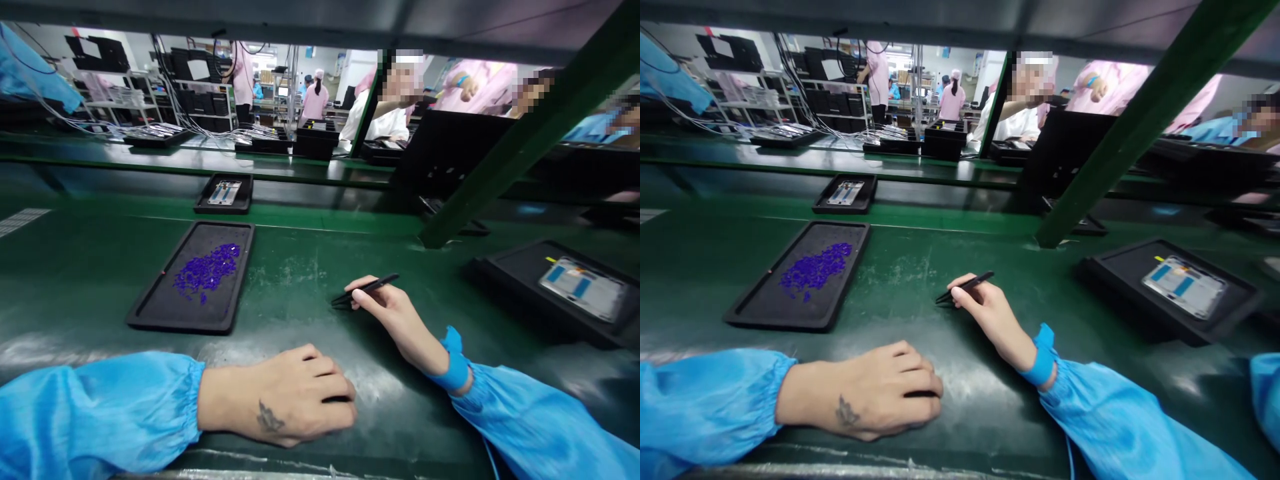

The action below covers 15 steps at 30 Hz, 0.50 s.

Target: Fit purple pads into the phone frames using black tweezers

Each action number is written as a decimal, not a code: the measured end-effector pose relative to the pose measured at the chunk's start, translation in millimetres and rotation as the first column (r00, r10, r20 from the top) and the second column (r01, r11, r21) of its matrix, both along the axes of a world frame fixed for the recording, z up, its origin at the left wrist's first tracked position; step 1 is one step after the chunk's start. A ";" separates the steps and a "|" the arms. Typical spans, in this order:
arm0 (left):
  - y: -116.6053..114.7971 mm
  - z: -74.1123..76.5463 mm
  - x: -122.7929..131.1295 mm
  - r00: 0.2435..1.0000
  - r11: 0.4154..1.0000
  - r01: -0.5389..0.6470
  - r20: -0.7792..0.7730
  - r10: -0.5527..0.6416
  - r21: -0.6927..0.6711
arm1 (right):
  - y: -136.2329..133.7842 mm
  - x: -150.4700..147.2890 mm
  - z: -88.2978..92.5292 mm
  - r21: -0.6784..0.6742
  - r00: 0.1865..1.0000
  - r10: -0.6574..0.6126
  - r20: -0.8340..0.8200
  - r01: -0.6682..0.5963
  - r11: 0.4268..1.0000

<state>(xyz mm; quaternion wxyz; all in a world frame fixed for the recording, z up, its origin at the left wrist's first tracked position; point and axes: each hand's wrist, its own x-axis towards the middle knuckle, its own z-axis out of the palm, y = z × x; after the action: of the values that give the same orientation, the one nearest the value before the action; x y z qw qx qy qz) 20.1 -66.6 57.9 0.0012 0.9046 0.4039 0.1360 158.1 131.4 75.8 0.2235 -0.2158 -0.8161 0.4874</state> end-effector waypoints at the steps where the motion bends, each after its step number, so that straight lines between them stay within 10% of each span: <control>1: -0.3 -0.5 0.3 1.000 1.000 0.000 0.003 0.000 -0.003 | -0.1 0.1 -0.2 -0.004 1.000 0.001 -0.002 -0.001 1.000; 15: 0.3 -0.3 1.4 0.987 0.995 0.000 0.160 0.017 -0.102 | -3.1 1.2 1.4 0.005 1.000 -0.005 0.020 0.004 1.000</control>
<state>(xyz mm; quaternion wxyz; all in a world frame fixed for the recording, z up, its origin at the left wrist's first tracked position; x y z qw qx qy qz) 21.5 -66.3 57.6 0.0792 0.8878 0.4127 0.1879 159.3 128.3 77.2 0.2171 -0.2219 -0.8188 0.4829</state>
